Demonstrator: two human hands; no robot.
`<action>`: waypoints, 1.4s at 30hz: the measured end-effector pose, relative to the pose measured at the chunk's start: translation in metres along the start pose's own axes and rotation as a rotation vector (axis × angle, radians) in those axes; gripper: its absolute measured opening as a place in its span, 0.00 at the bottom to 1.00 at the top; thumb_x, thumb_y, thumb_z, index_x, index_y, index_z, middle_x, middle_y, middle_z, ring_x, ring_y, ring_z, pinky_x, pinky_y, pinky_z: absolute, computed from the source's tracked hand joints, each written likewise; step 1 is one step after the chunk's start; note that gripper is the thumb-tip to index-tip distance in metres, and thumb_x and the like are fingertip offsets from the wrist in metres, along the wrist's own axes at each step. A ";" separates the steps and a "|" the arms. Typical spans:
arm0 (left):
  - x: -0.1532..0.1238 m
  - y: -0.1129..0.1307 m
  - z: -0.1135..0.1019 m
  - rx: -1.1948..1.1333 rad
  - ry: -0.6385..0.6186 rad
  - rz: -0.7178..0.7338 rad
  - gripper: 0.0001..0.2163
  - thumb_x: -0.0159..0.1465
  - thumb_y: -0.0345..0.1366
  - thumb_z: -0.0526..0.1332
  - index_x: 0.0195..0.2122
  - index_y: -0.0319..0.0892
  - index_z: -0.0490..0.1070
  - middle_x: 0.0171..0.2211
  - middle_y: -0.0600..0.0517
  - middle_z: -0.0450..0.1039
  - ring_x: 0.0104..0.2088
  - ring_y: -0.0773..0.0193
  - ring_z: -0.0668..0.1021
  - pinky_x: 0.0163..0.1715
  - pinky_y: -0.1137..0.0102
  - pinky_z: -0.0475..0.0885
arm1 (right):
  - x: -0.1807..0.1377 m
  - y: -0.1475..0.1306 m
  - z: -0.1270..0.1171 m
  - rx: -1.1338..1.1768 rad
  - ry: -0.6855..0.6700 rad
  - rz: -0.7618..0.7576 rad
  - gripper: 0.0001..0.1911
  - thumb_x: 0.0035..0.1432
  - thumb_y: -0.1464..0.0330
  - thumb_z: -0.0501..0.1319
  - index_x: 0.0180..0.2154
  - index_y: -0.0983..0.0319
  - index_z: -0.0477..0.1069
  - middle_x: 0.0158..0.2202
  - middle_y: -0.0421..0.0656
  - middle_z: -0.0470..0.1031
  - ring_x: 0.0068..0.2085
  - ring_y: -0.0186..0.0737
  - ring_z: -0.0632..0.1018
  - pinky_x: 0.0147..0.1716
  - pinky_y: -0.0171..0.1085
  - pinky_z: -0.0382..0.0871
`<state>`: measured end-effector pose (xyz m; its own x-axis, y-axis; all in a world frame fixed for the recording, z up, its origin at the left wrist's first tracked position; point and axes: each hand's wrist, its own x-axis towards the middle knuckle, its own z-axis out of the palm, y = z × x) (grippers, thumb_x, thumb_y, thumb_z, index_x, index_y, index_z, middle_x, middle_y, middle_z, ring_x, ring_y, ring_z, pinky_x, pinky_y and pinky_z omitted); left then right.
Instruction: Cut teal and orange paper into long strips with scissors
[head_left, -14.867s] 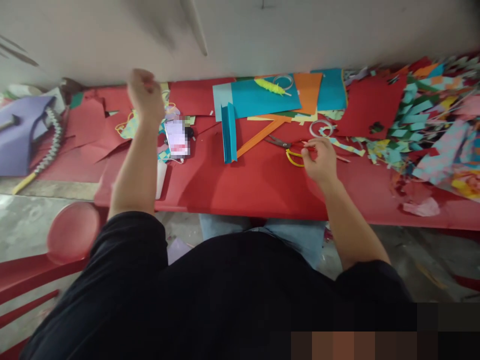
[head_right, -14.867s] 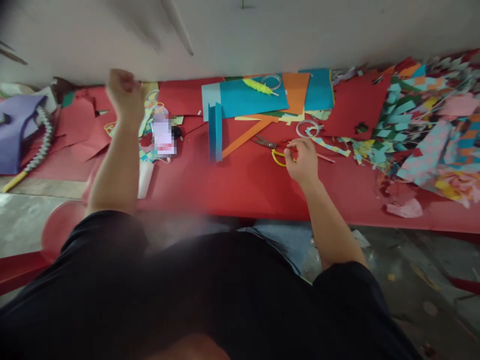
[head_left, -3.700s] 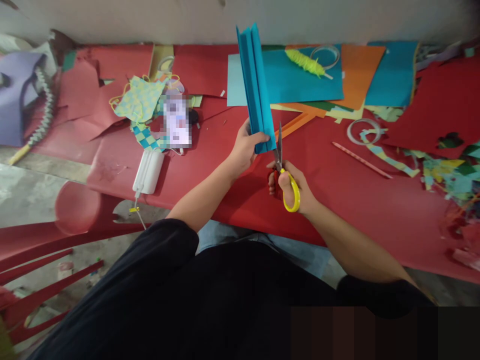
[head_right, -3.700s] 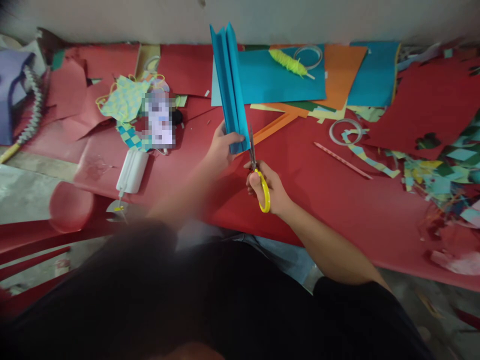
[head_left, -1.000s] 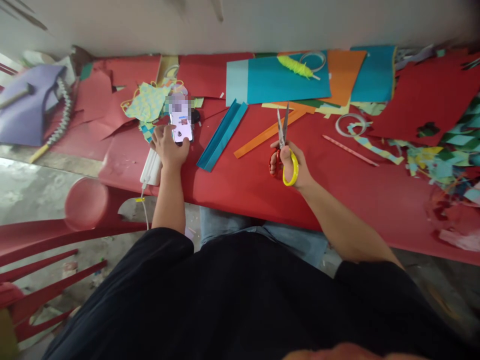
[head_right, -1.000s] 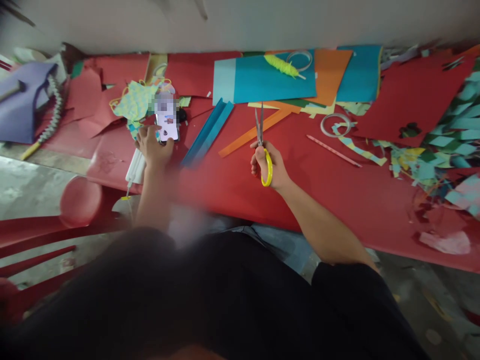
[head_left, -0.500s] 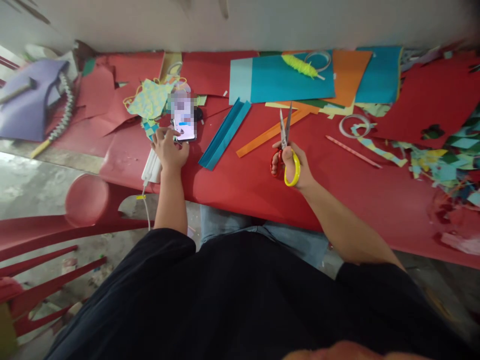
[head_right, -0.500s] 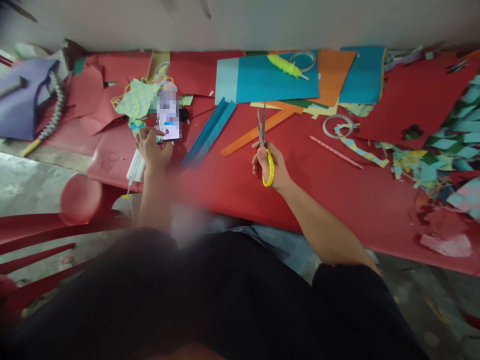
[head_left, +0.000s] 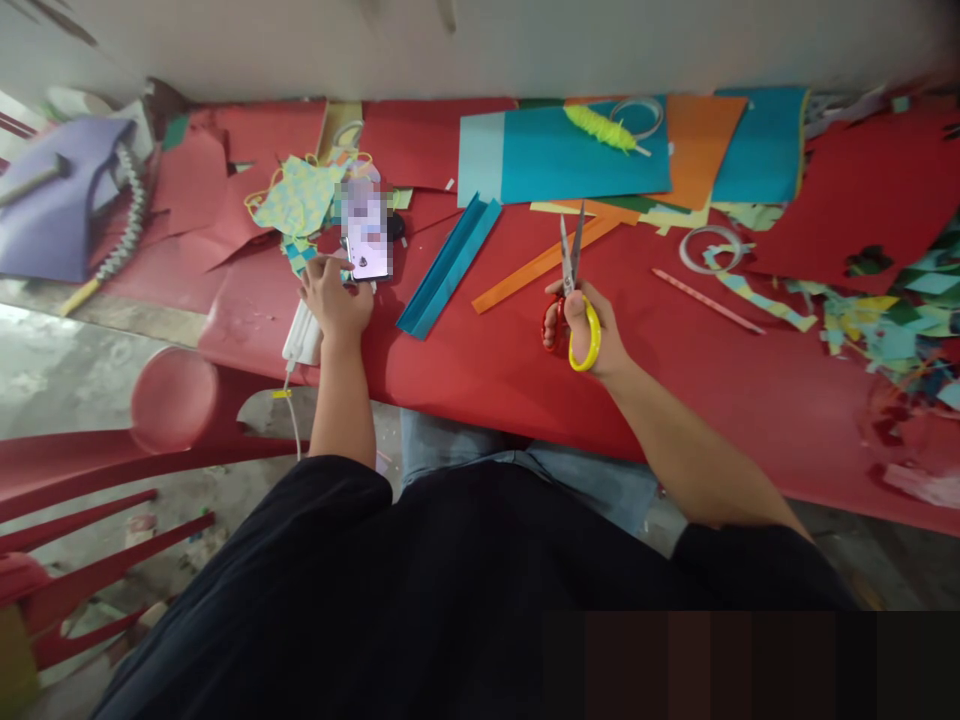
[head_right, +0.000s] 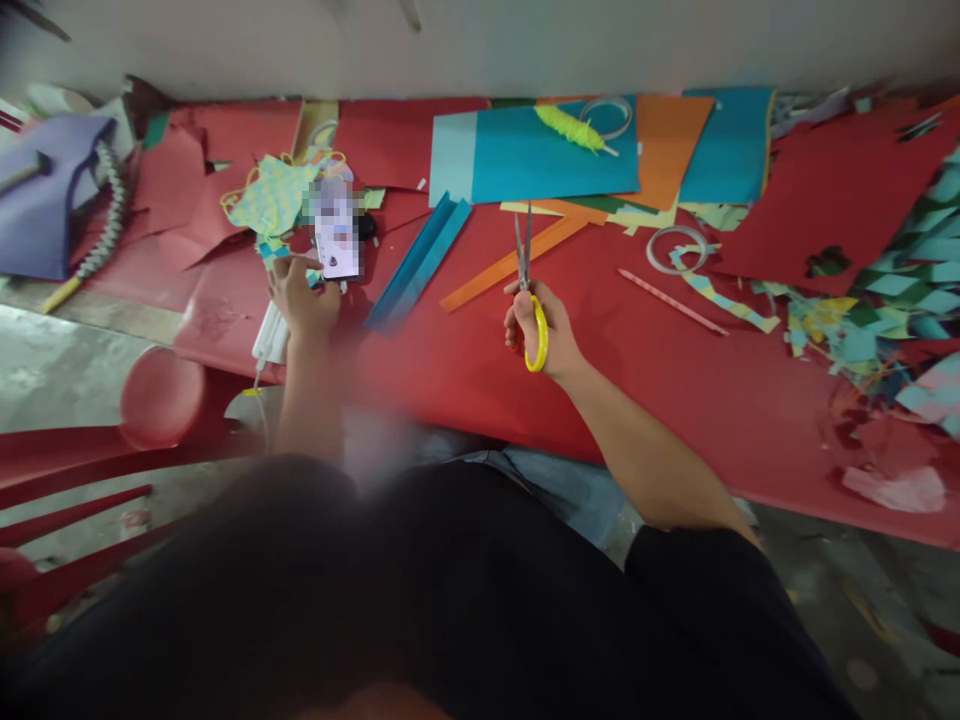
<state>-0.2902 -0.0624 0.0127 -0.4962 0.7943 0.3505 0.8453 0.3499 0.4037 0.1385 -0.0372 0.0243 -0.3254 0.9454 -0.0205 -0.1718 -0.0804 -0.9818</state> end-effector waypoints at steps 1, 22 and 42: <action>0.000 0.000 0.000 -0.011 0.000 0.001 0.17 0.65 0.35 0.66 0.54 0.41 0.78 0.63 0.39 0.70 0.67 0.39 0.70 0.68 0.39 0.63 | 0.000 0.000 0.000 -0.003 0.002 0.000 0.34 0.64 0.33 0.66 0.50 0.54 0.71 0.29 0.36 0.71 0.24 0.33 0.75 0.22 0.34 0.73; -0.009 0.016 -0.005 -0.003 -0.090 0.213 0.22 0.61 0.32 0.67 0.57 0.42 0.82 0.69 0.45 0.67 0.71 0.46 0.62 0.71 0.39 0.57 | 0.001 0.003 -0.001 0.011 0.003 -0.001 0.33 0.65 0.33 0.65 0.50 0.54 0.72 0.29 0.36 0.72 0.24 0.33 0.75 0.22 0.35 0.74; -0.003 0.017 -0.002 0.047 -0.034 0.050 0.28 0.63 0.39 0.67 0.66 0.50 0.76 0.68 0.40 0.67 0.71 0.34 0.67 0.71 0.35 0.63 | 0.000 0.005 -0.001 -0.004 -0.008 -0.003 0.34 0.64 0.33 0.65 0.51 0.55 0.71 0.29 0.36 0.72 0.25 0.32 0.75 0.22 0.34 0.73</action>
<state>-0.2748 -0.0599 0.0202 -0.4473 0.8272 0.3401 0.8774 0.3319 0.3465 0.1389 -0.0370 0.0191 -0.3326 0.9429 -0.0161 -0.1686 -0.0762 -0.9827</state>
